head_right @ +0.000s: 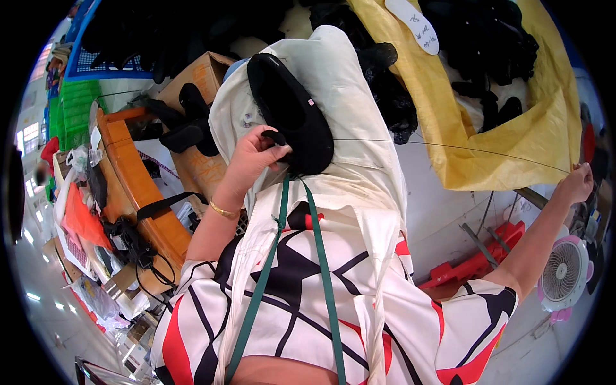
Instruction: The person sits on the floor in a workshop and sews the soles of black slip-on shoes using a needle and thread. They pick up shoes from a yellow bin, stitch the sole attachment, and place the finished shoes back into the bin.
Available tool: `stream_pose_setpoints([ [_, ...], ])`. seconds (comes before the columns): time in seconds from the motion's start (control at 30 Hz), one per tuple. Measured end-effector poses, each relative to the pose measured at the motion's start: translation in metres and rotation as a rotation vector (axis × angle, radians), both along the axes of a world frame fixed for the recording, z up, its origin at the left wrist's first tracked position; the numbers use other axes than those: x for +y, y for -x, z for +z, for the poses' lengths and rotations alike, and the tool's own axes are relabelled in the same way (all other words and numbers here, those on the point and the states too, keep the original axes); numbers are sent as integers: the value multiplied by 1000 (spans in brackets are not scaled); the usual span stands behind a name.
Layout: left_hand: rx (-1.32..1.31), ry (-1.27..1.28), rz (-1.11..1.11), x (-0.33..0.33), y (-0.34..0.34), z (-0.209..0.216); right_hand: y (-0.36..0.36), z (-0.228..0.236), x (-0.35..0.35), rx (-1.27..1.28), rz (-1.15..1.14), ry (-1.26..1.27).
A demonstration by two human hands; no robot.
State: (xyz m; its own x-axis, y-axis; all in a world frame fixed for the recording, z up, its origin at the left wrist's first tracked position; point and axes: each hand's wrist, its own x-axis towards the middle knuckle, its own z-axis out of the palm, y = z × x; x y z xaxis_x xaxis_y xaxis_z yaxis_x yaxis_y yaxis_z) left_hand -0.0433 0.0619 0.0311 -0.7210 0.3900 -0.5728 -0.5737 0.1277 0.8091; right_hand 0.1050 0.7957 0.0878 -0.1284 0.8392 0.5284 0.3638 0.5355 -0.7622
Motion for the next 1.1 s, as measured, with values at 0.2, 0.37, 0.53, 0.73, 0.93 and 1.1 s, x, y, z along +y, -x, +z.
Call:
stream_pose_setpoints([
  [0.2, 4, 25, 115, 18, -5, -7, -20, 8, 10, -218, -18, 34],
  [0.37, -115, -102, 337, 23, -18, -16, 55, -39, -140, 41, 475, 429],
  [0.53, -126, -172, 406, 26, -23, -18, 101, -77, -366, -76, 1051, 968],
  [0.73, -196, -294, 405, 23, -21, -22, 107, -57, -507, -357, 1650, 648],
  [0.93, -283, -317, 439, 24, -17, -21, 119, -78, -524, -400, 1446, 514],
  [1.1, -364, -388, 481, 23, -15, -27, 107, -69, -523, -500, 1485, 606],
])
